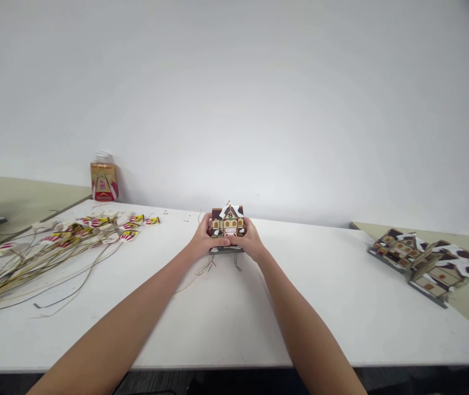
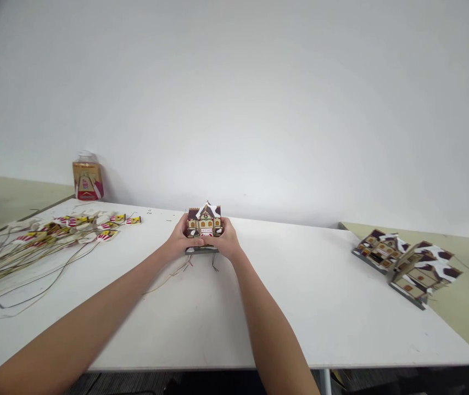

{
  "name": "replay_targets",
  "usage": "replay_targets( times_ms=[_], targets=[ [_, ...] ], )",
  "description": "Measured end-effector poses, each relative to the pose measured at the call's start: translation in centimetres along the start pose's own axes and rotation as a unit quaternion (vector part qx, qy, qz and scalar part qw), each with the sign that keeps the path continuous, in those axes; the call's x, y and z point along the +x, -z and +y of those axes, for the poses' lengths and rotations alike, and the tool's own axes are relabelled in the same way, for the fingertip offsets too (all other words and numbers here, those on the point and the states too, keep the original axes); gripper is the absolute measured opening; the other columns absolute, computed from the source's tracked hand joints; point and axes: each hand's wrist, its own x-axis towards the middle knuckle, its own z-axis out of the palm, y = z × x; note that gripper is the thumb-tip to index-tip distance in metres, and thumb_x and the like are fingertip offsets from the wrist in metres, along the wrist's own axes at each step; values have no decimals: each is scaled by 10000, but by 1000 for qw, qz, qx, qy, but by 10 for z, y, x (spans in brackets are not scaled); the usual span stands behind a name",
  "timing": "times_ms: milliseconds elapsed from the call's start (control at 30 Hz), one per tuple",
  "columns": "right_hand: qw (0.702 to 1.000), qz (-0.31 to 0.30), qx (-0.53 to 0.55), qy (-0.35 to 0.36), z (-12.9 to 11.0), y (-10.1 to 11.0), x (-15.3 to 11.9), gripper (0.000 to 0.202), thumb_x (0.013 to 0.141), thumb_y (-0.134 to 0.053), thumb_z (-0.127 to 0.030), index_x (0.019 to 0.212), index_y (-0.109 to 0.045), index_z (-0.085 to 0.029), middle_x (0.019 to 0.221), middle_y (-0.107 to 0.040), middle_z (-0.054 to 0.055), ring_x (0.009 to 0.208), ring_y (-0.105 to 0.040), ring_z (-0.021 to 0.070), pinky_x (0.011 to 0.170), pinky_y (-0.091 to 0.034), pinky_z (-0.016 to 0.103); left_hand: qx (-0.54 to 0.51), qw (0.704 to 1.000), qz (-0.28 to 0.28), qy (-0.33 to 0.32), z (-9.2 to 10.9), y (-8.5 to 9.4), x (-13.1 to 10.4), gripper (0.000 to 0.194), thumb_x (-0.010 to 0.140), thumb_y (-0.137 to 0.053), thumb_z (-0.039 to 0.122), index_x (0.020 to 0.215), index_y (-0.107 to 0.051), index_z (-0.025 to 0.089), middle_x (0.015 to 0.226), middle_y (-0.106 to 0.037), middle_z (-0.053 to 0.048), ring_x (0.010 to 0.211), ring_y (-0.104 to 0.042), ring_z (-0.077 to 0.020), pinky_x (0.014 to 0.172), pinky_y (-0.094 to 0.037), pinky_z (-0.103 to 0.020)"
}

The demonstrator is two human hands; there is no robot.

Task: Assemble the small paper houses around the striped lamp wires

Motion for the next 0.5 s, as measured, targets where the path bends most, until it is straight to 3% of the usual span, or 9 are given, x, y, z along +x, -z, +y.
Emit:
replay_targets(
  times_ms=[300,500],
  targets=[
    [999,24,-35,11,13,-1,11,636,497,-802,-314,1035,-492,-176,1018,-647,54,903,-629,201,800,-508,354,-7,1000,19,1,-4,2,5,813,486,-873,298,1182,-463,205,1031,-655,-74,923,-655,-248,786,-539,-349],
    [1000,27,2,12,15,0,11,604,505,-796,-303,1021,-504,-187,1013,-653,46,907,-631,191,794,-516,340,20,999,14,21,-2,4,10,861,456,-881,274,1191,-440,202,1007,-647,-72,903,-655,-243,792,-545,-369]
  ],
)
